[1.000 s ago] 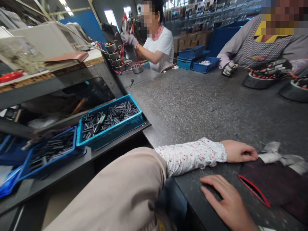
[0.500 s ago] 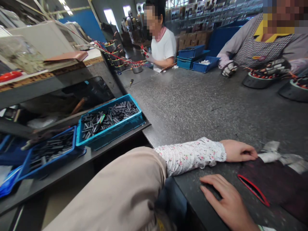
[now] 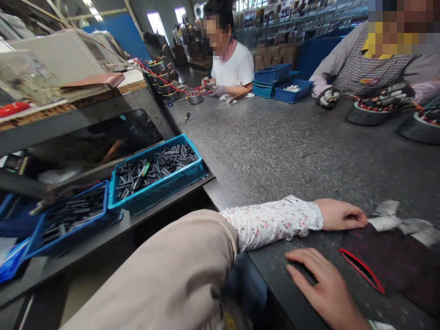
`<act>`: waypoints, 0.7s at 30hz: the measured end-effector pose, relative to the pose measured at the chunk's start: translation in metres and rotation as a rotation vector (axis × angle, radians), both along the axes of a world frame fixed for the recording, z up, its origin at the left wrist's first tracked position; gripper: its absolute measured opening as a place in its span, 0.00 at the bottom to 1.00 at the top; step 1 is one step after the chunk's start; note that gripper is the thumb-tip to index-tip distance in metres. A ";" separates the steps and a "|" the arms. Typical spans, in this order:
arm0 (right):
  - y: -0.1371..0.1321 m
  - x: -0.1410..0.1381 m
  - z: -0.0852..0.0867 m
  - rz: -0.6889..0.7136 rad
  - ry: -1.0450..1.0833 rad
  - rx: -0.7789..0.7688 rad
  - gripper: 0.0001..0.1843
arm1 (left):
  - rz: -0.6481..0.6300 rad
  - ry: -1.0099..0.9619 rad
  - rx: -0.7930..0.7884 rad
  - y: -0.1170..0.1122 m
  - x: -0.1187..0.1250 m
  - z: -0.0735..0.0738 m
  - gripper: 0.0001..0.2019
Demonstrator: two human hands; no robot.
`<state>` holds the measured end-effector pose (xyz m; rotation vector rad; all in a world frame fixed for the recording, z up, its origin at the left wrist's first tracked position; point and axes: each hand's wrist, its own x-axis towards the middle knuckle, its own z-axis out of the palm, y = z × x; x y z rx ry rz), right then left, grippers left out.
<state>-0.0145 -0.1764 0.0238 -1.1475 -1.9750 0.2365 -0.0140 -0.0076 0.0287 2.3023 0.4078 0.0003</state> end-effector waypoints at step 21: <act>-0.002 0.002 -0.004 0.007 0.013 -0.032 0.13 | 0.018 0.005 -0.008 -0.001 -0.001 0.001 0.13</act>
